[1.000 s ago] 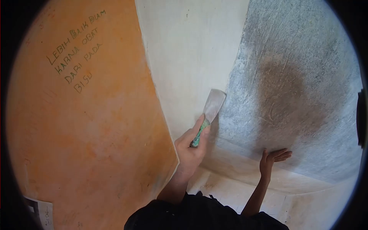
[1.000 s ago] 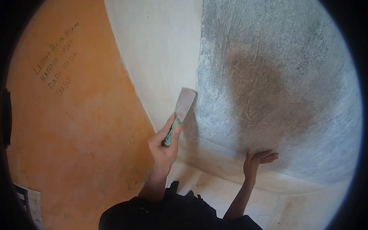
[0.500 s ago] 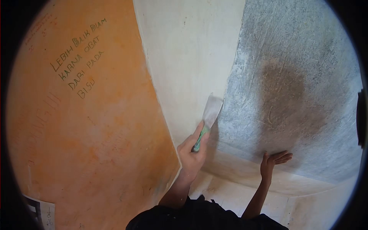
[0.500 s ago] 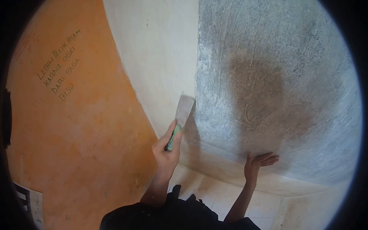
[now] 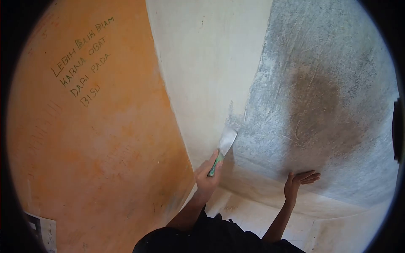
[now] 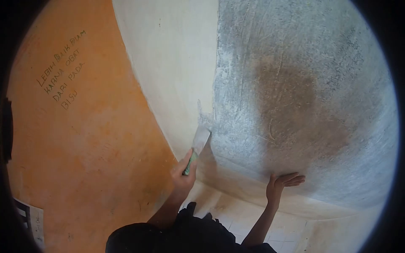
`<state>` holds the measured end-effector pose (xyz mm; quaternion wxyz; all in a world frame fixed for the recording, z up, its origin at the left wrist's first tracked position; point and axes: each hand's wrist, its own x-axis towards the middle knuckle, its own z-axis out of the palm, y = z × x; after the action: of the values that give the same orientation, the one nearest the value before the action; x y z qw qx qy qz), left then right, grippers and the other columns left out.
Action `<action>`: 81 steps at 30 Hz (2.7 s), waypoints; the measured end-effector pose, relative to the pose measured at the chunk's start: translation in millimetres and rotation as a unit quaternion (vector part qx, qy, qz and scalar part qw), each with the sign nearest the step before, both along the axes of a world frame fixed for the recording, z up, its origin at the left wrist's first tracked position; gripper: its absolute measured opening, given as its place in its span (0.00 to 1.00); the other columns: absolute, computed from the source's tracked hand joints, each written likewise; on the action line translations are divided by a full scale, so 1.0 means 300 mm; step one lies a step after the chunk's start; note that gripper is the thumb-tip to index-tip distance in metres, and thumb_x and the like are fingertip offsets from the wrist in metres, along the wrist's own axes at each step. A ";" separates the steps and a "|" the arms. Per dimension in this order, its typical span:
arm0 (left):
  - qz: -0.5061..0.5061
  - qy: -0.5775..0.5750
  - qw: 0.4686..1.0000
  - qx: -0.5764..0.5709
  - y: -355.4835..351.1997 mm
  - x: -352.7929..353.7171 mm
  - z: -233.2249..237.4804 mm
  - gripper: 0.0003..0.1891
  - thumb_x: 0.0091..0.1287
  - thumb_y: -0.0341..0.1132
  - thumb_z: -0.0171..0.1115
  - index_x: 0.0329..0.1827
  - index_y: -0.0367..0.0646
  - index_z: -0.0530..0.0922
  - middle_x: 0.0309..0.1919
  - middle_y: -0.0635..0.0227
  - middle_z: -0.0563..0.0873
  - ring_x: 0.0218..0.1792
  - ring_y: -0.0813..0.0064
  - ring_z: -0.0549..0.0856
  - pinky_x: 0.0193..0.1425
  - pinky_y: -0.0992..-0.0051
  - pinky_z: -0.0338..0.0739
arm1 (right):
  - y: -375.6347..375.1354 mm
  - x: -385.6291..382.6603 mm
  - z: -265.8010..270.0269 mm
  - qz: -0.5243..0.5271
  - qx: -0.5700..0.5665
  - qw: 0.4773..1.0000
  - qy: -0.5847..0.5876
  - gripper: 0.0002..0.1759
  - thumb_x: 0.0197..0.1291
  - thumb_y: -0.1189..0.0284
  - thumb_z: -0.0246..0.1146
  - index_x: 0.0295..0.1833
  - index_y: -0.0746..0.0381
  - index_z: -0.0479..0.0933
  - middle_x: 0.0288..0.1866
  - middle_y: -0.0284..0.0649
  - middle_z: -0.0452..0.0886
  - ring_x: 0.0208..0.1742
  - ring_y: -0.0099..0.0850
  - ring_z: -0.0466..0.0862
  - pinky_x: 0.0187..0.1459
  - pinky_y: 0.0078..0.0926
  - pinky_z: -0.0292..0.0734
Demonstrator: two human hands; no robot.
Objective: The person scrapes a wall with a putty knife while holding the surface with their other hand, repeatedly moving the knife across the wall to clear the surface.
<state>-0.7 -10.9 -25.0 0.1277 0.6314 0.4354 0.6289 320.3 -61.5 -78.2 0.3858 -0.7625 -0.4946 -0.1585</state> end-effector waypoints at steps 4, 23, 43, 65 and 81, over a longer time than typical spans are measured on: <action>0.006 -0.003 1.000 -0.010 0.003 0.020 -0.248 0.21 0.61 0.21 0.66 0.60 0.34 0.80 0.25 0.60 0.83 0.23 0.75 0.79 0.28 0.76 0.74 | -0.007 0.001 -0.002 0.002 -0.007 1.000 0.004 0.55 0.71 0.47 0.48 0.75 0.69 0.17 0.76 0.63 0.11 0.77 0.58 0.12 0.72 0.58 0.11; -0.021 -0.055 0.998 -0.036 0.024 0.020 0.073 0.18 0.68 0.25 0.62 0.61 0.29 0.78 0.46 0.50 0.88 0.43 0.74 0.87 0.48 0.77 0.79 | -0.001 0.020 -0.020 -0.011 -0.010 1.000 0.016 0.56 0.70 0.43 0.47 0.76 0.67 0.17 0.77 0.62 0.11 0.77 0.57 0.12 0.72 0.58 0.12; -0.019 -0.076 0.997 -0.002 0.023 0.020 0.054 0.20 0.65 0.22 0.64 0.61 0.31 0.79 0.31 0.58 0.87 0.29 0.80 0.82 0.37 0.80 0.76 | 0.002 -0.009 0.004 -0.014 -0.010 0.999 0.028 0.57 0.70 0.43 0.48 0.76 0.67 0.18 0.77 0.61 0.12 0.77 0.57 0.13 0.72 0.58 0.12; -0.006 -0.072 0.996 -0.046 0.013 0.039 0.096 0.18 0.69 0.27 0.62 0.61 0.30 0.78 0.38 0.58 0.88 0.34 0.82 0.82 0.42 0.80 0.76 | -0.006 0.018 -0.015 0.008 -0.001 1.000 0.007 0.56 0.71 0.43 0.46 0.75 0.67 0.17 0.77 0.61 0.10 0.77 0.57 0.12 0.72 0.60 0.11; -0.035 -0.120 0.991 -0.057 0.021 0.048 0.179 0.19 0.71 0.27 0.60 0.64 0.29 0.75 0.46 0.53 0.88 0.45 0.78 0.83 0.51 0.78 0.77 | 0.006 0.006 0.004 0.010 0.001 1.000 0.005 0.56 0.70 0.43 0.47 0.76 0.68 0.17 0.77 0.62 0.11 0.77 0.57 0.11 0.71 0.59 0.11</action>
<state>13.7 -4.5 28.8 0.2367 0.5582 0.4297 0.6691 322.0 -59.7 -76.8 0.3906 -0.7580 -0.5000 -0.1513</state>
